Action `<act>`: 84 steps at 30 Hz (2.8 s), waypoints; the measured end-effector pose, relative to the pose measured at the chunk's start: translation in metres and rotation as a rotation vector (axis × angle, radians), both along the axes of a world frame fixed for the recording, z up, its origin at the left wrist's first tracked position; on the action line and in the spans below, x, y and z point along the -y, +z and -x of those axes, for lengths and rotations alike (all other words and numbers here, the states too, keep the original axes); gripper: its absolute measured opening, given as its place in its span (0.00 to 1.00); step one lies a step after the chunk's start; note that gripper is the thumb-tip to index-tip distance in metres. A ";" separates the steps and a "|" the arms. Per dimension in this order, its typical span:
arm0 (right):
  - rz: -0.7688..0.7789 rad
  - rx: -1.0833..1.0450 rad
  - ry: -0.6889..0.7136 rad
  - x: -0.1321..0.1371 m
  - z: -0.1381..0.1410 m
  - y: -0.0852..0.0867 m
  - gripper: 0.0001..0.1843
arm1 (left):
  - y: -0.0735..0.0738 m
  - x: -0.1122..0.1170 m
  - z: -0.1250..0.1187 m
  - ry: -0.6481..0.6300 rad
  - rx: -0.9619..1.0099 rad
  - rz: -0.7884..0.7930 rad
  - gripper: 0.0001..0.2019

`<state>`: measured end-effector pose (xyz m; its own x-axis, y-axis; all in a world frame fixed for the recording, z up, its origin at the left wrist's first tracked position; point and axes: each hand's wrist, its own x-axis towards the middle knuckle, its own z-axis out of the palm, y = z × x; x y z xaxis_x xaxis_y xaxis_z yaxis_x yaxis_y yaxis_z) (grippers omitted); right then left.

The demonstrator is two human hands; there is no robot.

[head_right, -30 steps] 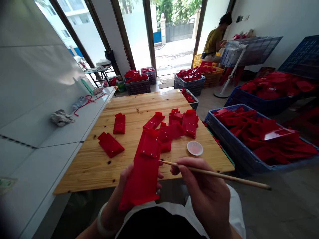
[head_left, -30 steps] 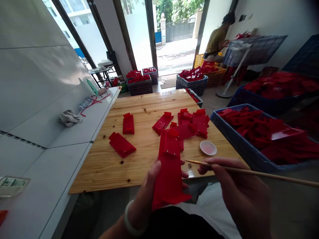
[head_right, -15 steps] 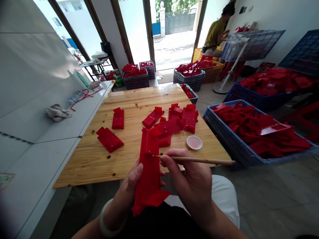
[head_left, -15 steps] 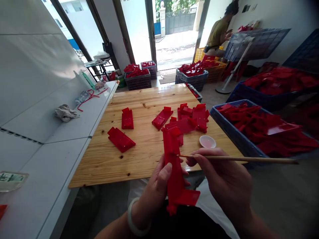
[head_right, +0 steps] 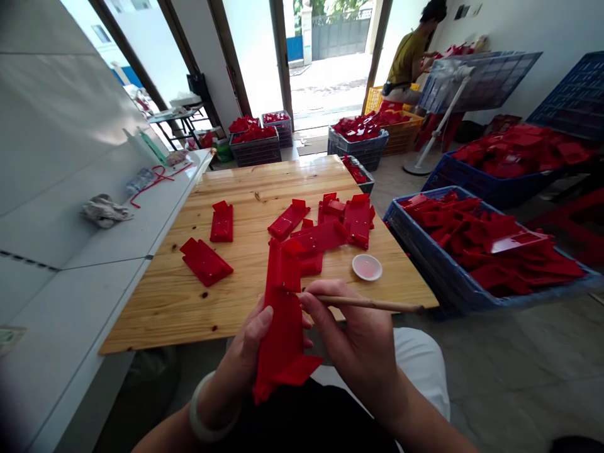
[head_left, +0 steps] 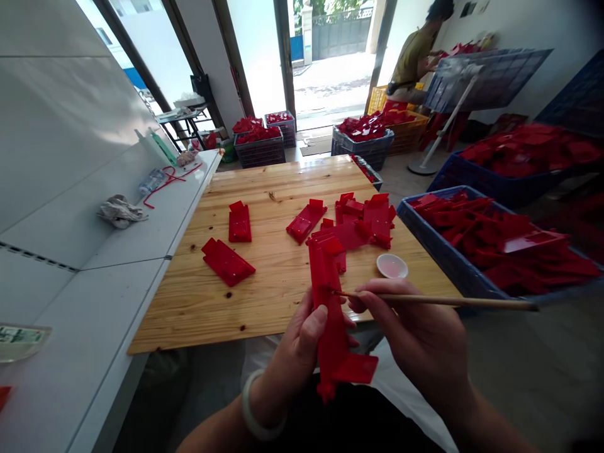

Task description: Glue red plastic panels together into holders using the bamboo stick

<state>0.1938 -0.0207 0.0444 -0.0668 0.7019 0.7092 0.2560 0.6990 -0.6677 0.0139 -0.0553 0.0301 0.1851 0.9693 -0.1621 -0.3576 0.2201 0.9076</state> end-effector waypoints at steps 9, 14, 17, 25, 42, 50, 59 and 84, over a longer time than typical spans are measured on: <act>-0.041 0.050 -0.001 -0.002 -0.004 0.004 0.05 | -0.002 -0.004 0.000 -0.022 0.003 -0.011 0.36; -0.053 0.067 0.037 -0.002 -0.003 0.001 0.06 | 0.000 -0.004 -0.001 -0.003 0.021 0.003 0.38; -0.025 0.060 0.029 -0.001 -0.006 -0.002 0.06 | 0.001 -0.004 0.001 0.002 0.071 0.073 0.39; 0.048 -0.077 0.005 -0.002 -0.007 -0.003 0.06 | -0.008 -0.011 0.006 -0.177 0.405 0.154 0.34; 0.039 -0.103 0.032 0.001 -0.002 -0.003 0.07 | -0.009 -0.011 0.005 -0.154 0.381 0.153 0.34; 0.017 -0.069 0.002 -0.004 -0.004 -0.008 0.07 | -0.007 -0.007 0.007 -0.158 0.389 0.143 0.36; -0.008 -0.057 -0.008 -0.003 -0.004 -0.007 0.08 | -0.011 -0.009 0.004 -0.156 0.404 0.163 0.33; 0.418 0.048 -0.445 -0.113 -0.115 -0.126 0.29 | 0.041 -0.245 0.088 0.495 -1.358 -0.386 0.24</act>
